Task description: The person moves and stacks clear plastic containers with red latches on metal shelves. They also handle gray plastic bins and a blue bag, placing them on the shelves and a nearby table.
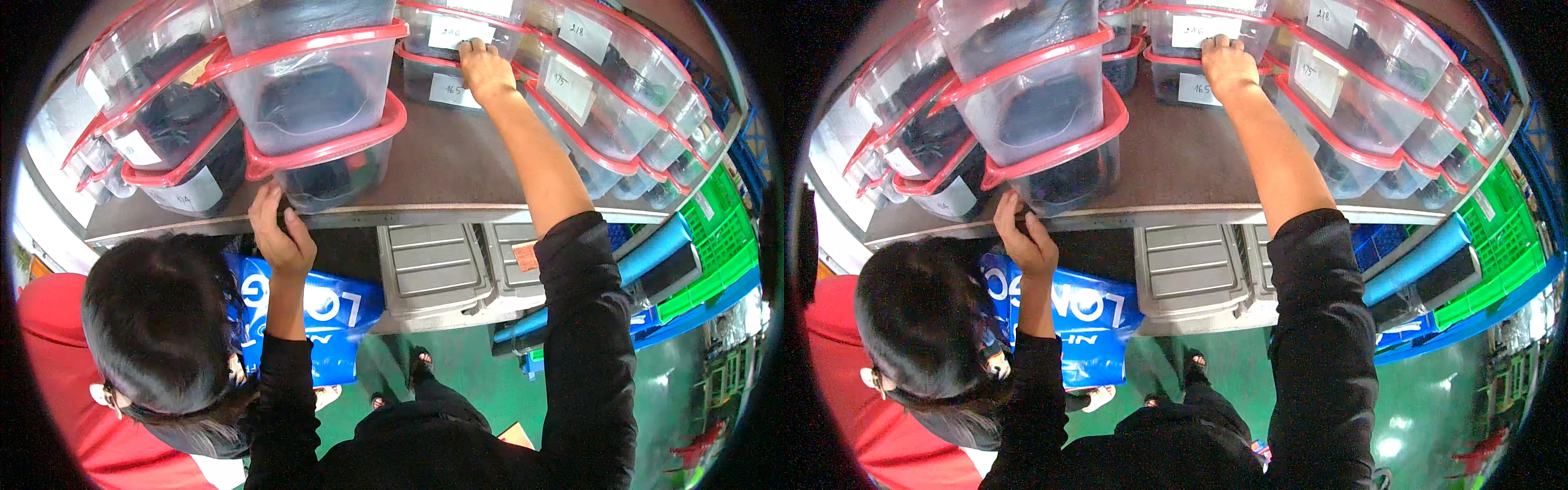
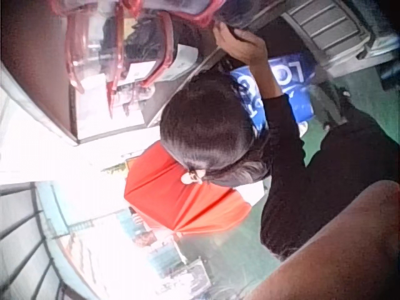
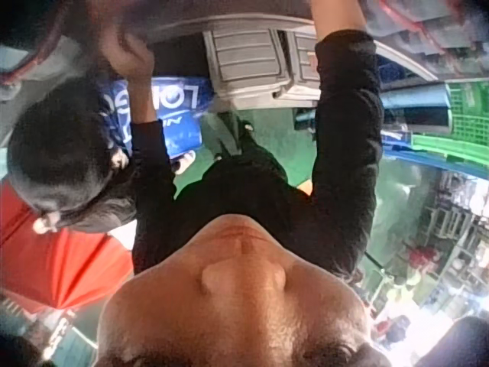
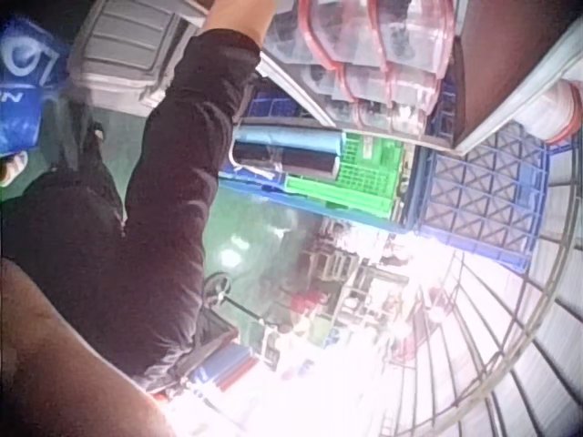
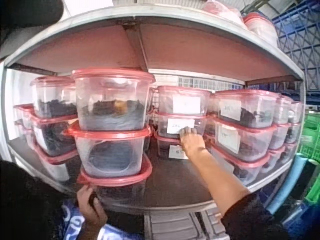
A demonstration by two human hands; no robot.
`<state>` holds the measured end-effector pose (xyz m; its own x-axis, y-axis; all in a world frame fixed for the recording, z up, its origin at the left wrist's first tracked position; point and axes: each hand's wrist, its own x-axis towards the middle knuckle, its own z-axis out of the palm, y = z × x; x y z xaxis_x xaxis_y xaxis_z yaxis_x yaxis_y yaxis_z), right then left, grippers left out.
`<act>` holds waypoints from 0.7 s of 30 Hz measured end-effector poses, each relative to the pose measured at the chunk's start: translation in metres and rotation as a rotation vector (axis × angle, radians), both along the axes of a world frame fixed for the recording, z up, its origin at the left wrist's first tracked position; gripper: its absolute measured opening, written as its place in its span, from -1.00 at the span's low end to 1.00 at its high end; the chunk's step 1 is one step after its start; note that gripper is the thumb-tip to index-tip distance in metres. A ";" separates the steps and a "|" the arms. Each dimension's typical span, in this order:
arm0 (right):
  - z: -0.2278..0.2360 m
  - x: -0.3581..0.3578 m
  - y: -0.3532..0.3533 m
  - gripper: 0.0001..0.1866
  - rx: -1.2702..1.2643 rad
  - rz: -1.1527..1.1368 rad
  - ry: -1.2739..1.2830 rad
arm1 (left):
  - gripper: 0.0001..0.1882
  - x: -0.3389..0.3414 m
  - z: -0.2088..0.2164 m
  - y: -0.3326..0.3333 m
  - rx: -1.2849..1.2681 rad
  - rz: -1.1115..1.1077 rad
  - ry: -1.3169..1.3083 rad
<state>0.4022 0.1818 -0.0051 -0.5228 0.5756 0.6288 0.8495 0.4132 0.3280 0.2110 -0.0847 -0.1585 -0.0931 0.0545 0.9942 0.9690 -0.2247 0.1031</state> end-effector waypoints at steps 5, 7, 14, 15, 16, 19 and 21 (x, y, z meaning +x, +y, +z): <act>0.006 -0.010 0.023 -0.39 -0.096 -0.038 0.041 | -0.64 -0.004 -0.008 0.004 -0.018 0.026 -0.059; 0.004 -0.010 0.032 -0.38 -0.084 -0.030 0.030 | -0.64 -0.005 -0.009 0.006 0.014 0.034 -0.029; 0.002 -0.016 0.030 -0.43 -0.098 -0.051 0.056 | -0.62 -0.003 -0.007 0.007 0.049 0.081 -0.006; 0.004 -0.015 0.028 -0.50 -0.089 -0.042 0.048 | -0.61 -0.004 -0.008 0.008 0.050 0.069 -0.013; 0.008 -0.011 0.026 -0.56 -0.080 -0.034 0.041 | -0.60 -0.004 -0.007 0.007 0.051 0.057 -0.019; 0.006 0.004 0.018 -0.57 -0.117 -0.040 0.093 | -0.55 0.011 -0.006 0.008 0.005 -0.087 -0.247; 0.014 0.003 -0.014 -0.50 -0.195 0.046 0.113 | -0.53 0.029 0.027 -0.005 -0.017 -0.149 -0.408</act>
<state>0.4048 0.1681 0.0090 -0.4839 0.6693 0.5639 0.8551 0.4988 0.1418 0.2397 -0.0901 -0.1320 -0.4683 0.1133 0.8763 0.8051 -0.3539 0.4760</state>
